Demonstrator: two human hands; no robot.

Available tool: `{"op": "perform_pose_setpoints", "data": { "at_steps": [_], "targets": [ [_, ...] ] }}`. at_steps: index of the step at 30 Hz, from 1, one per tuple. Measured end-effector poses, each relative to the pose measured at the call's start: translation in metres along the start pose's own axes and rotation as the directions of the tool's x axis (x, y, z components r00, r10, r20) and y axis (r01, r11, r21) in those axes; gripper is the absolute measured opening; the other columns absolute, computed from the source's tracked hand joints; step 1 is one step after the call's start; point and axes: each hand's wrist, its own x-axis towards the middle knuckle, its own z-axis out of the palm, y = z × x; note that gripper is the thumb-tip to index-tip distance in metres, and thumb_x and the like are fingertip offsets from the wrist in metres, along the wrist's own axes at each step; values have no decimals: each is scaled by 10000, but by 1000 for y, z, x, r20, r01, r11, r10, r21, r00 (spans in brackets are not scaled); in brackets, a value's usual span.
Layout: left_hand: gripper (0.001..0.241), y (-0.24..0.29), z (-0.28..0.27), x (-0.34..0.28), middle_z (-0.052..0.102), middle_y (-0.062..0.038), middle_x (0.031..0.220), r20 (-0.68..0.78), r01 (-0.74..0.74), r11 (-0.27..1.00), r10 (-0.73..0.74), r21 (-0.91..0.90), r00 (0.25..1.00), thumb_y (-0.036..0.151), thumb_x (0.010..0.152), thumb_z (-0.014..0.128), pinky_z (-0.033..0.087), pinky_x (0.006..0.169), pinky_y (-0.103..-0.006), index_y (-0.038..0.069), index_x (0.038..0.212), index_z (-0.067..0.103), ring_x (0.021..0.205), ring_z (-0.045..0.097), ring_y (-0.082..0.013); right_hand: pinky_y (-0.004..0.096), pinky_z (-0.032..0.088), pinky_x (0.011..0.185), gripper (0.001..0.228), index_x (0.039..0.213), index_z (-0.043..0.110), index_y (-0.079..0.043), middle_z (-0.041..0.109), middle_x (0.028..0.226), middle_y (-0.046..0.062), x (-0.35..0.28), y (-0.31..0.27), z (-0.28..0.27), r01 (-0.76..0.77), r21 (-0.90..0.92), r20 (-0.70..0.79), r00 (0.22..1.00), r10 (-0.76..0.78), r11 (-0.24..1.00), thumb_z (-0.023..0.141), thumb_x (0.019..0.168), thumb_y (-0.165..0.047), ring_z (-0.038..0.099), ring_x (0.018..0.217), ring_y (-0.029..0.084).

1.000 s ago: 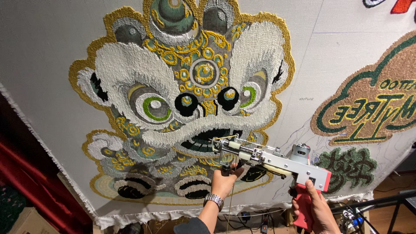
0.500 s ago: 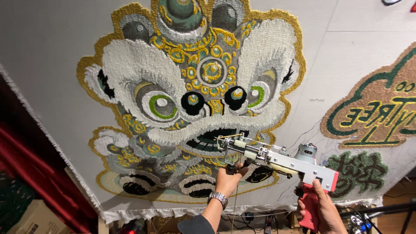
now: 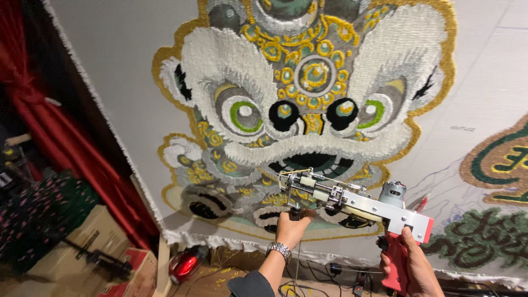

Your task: The person uses a tufting gun to apply yellow yarn onto a stretched canvas featuring a pre-drawn design of a stylized lion head. They guide the tool along the outlined sections, filling in details with consistent strokes.

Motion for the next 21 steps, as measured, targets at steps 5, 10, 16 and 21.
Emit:
{"op": "perform_pose_setpoints", "data": {
  "at_steps": [5,10,16,21],
  "targets": [
    [293,-11,-18,-11,700,-17,790,-41,164,986,-165,-34,985,181,785,814,552,545,-288,9,967,663,631,653,-142,365,405,449,602,1053,576,-35,515,633,120,4,13,7,-117,-63,-10,993,117,991,456,995,-622,472,484,212],
    [164,-5,-26,-9,706,22,767,26,120,987,-118,-103,993,198,765,765,584,536,-285,59,838,717,597,675,-107,375,397,442,622,1026,564,-41,504,619,126,11,21,12,-159,-61,8,987,160,985,426,980,-646,460,463,225],
    [342,7,-44,15,659,-19,601,22,128,991,-129,24,991,294,792,822,519,497,-291,16,679,660,483,638,-118,351,406,460,588,1044,541,-84,501,636,106,33,40,28,-102,26,49,994,100,995,433,992,-660,470,491,200],
    [290,5,-56,50,657,-15,589,46,120,992,-122,46,992,282,780,787,507,489,-297,37,669,680,471,619,-126,353,401,468,650,1057,554,-44,495,619,119,51,56,43,-83,46,33,996,82,995,434,988,-680,472,488,218]
  ]
}}
